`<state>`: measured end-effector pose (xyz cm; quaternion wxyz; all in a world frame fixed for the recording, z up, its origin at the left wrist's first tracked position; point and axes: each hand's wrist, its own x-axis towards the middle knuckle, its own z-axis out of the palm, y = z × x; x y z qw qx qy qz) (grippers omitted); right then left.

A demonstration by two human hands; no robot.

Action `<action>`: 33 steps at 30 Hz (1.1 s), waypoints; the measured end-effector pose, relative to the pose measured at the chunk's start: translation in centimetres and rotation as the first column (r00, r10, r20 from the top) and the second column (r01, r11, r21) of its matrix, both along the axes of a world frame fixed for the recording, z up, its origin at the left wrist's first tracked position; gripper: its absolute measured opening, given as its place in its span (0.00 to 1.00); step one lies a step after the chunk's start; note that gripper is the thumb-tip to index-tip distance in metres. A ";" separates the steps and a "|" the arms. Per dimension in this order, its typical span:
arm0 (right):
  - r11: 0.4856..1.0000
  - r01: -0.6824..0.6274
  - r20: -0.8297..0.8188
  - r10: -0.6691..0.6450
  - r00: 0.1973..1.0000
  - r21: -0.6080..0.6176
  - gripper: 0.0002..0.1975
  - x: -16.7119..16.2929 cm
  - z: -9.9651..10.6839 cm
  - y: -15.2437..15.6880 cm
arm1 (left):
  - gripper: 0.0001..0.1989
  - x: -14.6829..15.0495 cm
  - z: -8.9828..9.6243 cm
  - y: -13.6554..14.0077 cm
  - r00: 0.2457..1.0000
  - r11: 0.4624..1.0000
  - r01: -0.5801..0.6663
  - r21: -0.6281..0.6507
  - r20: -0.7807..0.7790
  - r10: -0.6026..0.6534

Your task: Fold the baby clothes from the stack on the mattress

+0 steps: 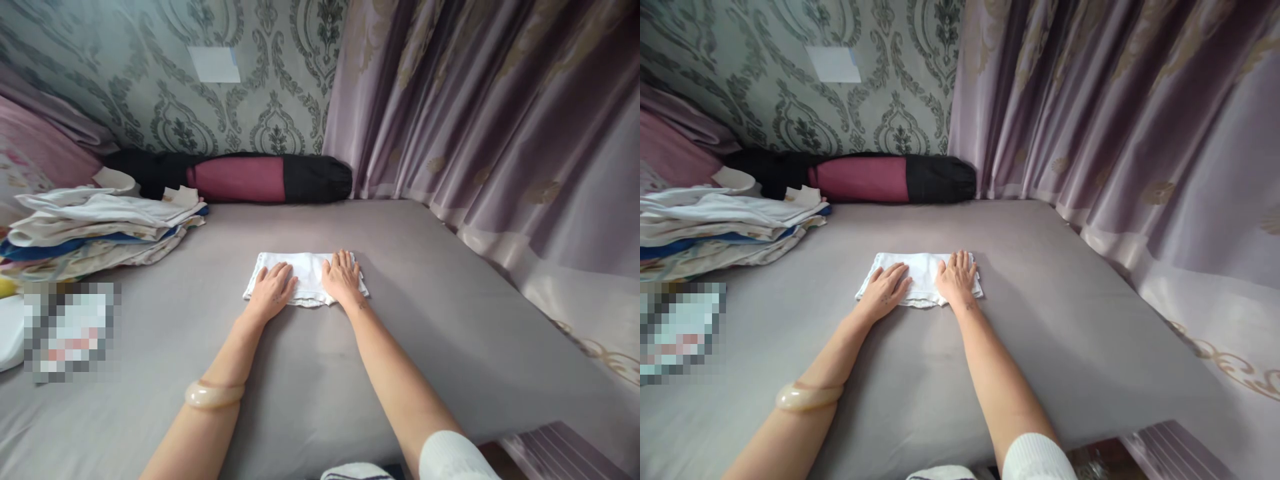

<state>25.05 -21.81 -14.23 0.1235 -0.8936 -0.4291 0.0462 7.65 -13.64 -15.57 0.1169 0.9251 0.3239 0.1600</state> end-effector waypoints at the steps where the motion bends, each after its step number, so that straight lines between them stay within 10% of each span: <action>1: 1.000 0.010 -0.001 -0.010 1.000 -0.004 0.30 0.3 0.1 0.0 | 0.21 0.0 0.0 0.0 1.000 1.000 -0.001 -0.001 -0.002 0.001; 22: 0.998 0.069 0.014 -0.069 0.998 -0.013 0.31 1.8 -0.7 -0.6 | 0.21 0.0 0.1 0.0 1.000 1.000 0.000 0.004 0.001 0.000; 33: 0.972 0.148 -0.511 -0.034 0.859 0.184 0.16 6.5 2.4 -3.6 | 0.19 -0.4 0.5 1.8 0.995 0.987 0.004 -0.159 0.097 0.011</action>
